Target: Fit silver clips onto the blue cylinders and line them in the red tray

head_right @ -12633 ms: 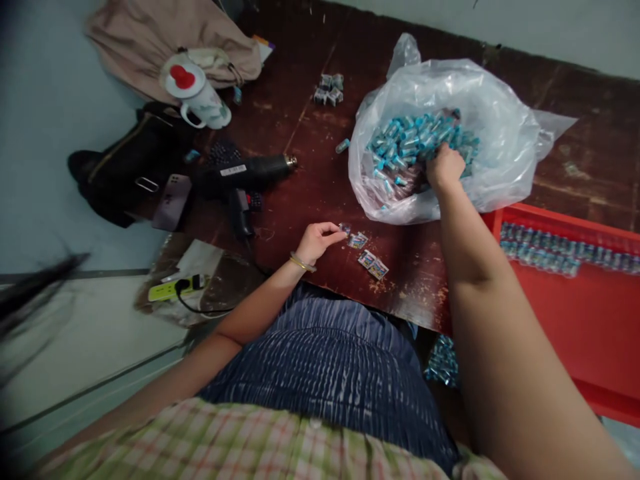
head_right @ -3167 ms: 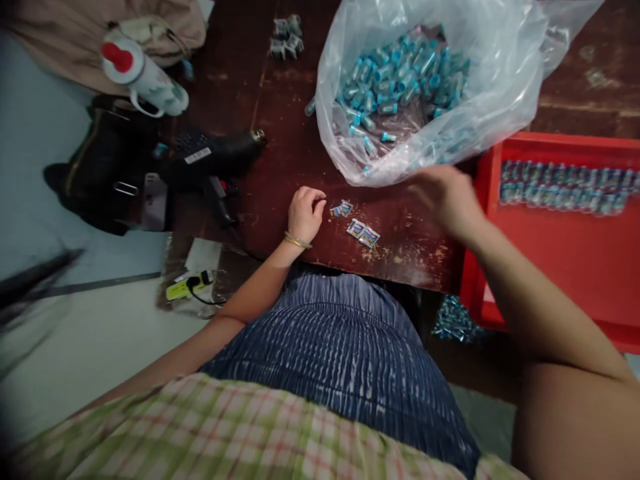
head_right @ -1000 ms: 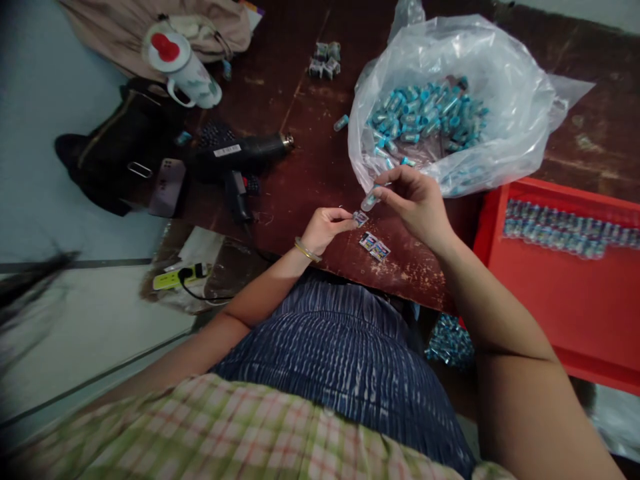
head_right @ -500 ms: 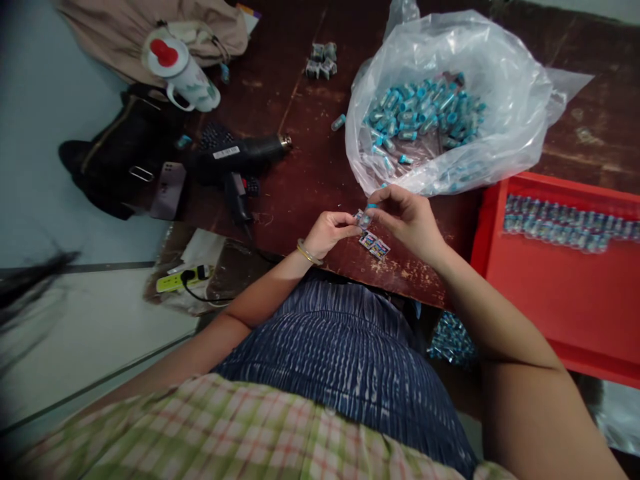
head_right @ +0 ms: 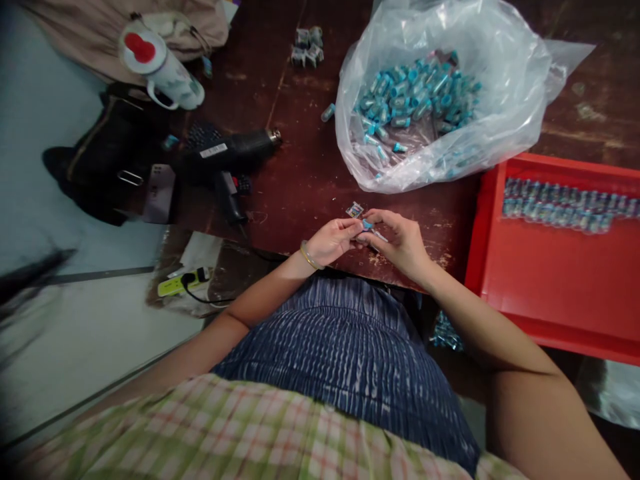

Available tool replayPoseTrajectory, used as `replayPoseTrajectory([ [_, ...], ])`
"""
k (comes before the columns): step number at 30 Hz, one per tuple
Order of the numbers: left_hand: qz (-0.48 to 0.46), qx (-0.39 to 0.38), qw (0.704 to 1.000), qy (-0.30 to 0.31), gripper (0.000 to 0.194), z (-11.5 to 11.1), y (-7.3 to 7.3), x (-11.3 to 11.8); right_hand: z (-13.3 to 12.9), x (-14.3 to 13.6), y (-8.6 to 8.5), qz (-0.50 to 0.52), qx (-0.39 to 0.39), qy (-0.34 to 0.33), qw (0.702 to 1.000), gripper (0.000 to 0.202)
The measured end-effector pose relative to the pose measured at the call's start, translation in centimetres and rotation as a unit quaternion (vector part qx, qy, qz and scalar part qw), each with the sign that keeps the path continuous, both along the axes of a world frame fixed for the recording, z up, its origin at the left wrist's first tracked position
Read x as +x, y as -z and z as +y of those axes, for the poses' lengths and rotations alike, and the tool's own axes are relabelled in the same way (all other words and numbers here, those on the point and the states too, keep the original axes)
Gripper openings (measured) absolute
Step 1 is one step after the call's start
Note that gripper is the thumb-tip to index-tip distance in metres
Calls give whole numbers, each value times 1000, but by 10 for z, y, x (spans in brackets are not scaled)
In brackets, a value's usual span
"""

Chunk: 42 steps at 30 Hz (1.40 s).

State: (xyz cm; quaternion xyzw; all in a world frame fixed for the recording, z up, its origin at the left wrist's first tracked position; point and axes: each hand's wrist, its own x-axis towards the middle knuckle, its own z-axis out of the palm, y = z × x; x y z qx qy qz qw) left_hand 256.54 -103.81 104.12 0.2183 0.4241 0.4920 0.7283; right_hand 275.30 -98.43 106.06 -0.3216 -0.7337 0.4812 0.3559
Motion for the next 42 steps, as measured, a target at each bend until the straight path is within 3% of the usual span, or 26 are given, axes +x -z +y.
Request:
replayPoseTrajectory([
  [5, -8, 29, 1000, 8, 37, 1, -3, 2, -2, 0, -2, 8, 12, 22, 1000, 16],
  [9, 38, 15, 999, -7, 31, 5, -8, 6, 0, 2, -3, 9, -4, 12, 1000, 20],
  [13, 39, 16, 999, -10, 28, 9, -16, 8, 1, 5, 0, 59, -52, 4, 997, 45],
  [16, 13, 10, 1000, 2, 25, 11, -20, 10, 2, 7, 1, 60, -69, 6, 996, 52],
  [23, 57, 7, 998, 7, 30, 14, -20, 17, 7, 14, -11, 42, -13, -2, 999, 17],
  [28, -11, 13, 999, 28, 41, 15, -12, 17, 11, 16, -7, 43, -42, -4, 998, 16],
  [31, -29, -3, 999, 26, 34, 14, -9, 17, 13, 18, -3, 41, -51, -3, 998, 16],
  [38, 33, -35, 999, 4, 23, 16, -12, 18, 13, 14, 8, 57, -52, -4, 997, 21],
  [42, 24, -31, 999, -11, 21, 18, -18, 24, 2, 11, 0, 59, -62, 18, 996, 24],
])
